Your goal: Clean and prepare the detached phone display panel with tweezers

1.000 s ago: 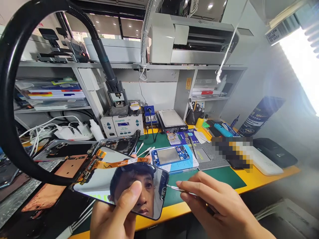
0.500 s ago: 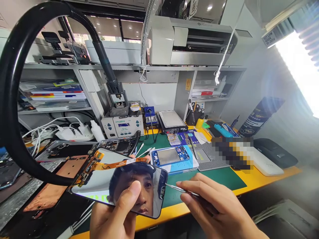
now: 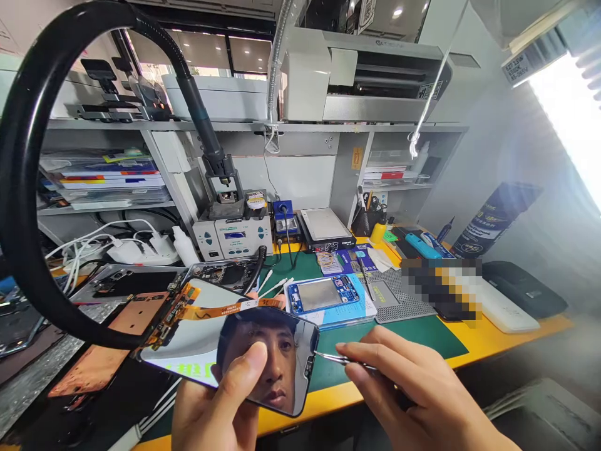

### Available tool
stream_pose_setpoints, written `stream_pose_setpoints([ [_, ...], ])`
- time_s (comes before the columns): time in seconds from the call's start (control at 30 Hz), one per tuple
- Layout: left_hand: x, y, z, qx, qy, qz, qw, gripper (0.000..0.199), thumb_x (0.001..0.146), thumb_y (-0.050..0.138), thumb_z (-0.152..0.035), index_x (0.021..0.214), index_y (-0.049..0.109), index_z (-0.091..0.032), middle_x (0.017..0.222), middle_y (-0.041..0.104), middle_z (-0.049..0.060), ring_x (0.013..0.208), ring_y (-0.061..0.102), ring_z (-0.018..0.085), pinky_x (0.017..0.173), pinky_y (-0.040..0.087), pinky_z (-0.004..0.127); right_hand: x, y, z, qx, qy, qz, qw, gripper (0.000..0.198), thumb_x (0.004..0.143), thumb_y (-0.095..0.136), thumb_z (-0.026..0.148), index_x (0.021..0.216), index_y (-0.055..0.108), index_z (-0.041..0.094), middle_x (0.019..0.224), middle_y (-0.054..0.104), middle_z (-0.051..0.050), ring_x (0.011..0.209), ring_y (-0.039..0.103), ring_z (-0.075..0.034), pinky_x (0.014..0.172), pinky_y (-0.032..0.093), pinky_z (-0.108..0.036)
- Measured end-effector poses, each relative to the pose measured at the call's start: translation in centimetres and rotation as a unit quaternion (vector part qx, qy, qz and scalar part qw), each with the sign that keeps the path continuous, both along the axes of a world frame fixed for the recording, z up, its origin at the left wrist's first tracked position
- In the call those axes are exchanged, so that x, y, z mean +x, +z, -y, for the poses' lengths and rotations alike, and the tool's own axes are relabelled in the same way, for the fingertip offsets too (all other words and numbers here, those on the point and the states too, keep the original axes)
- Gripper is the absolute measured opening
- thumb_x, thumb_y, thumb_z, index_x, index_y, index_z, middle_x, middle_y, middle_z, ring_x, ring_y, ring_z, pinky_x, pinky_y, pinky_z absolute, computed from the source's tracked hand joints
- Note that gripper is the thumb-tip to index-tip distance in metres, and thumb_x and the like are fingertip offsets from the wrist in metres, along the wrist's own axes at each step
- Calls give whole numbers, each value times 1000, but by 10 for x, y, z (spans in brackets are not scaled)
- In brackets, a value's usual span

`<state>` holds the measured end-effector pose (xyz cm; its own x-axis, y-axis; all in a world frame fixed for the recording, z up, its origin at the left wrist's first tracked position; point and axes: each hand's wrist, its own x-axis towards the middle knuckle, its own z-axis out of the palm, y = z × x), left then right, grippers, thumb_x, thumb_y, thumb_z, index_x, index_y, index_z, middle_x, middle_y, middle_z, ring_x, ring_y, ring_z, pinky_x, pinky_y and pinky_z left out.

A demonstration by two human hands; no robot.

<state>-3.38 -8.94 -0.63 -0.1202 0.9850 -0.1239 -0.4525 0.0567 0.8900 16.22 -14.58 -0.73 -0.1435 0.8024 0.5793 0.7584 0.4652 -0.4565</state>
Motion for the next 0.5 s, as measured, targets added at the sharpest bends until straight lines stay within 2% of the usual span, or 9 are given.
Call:
stream_pose_setpoints([
  [0.1, -3, -8, -2, -91, 2, 26, 995, 43, 67, 86, -21, 108, 75, -32, 101, 81, -1, 104, 74, 34, 72, 67, 32, -5, 4, 1, 24, -34, 17, 999, 17, 103, 51, 26, 114, 63, 24, 85, 64, -5, 71, 65, -18, 64, 55, -27],
  [0.17, -4, -11, -4, -89, 8, 33, 995, 58, 65, 89, -25, 119, 72, -31, 103, 81, 1, 108, 72, 34, 74, 66, 32, -7, 4, 1, -1, -40, 10, 999, 15, 103, 51, 25, 111, 63, 23, 88, 64, -5, 72, 64, -17, 64, 55, -26],
  [0.27, -7, -16, -6, -84, 6, 32, 996, 56, 64, 90, -31, 118, 72, -31, 100, 81, 0, 108, 72, 33, 78, 65, 31, -6, 1, 0, -47, -19, -29, 998, 11, 101, 51, 20, 105, 62, 24, 86, 63, -3, 71, 63, -15, 60, 53, -23],
  [0.33, -10, -19, -7, -105, -11, 16, 994, 54, 61, 91, -26, 112, 74, -32, 96, 82, -1, 103, 74, 33, 75, 65, 32, -6, -1, -2, -70, -8, -52, 996, 9, 101, 53, 20, 102, 61, 26, 82, 63, 0, 68, 61, -14, 58, 52, -22],
  [0.4, -15, -23, -7, -116, -23, 2, 993, 56, 58, 91, -16, 109, 75, -32, 99, 82, -2, 104, 73, 34, 75, 66, 32, -7, 0, -3, -74, -4, -66, 995, 6, 100, 56, 23, 100, 61, 25, 78, 64, 1, 65, 61, -13, 59, 52, -21],
  [0.5, -20, -27, -7, -110, -24, 0, 994, 58, 62, 90, -19, 115, 73, -33, 102, 81, -2, 106, 72, 35, 72, 66, 33, -12, 5, -3, -68, -5, -77, 995, 10, 101, 54, 26, 99, 64, 24, 75, 64, 0, 65, 62, -14, 61, 52, -22],
])
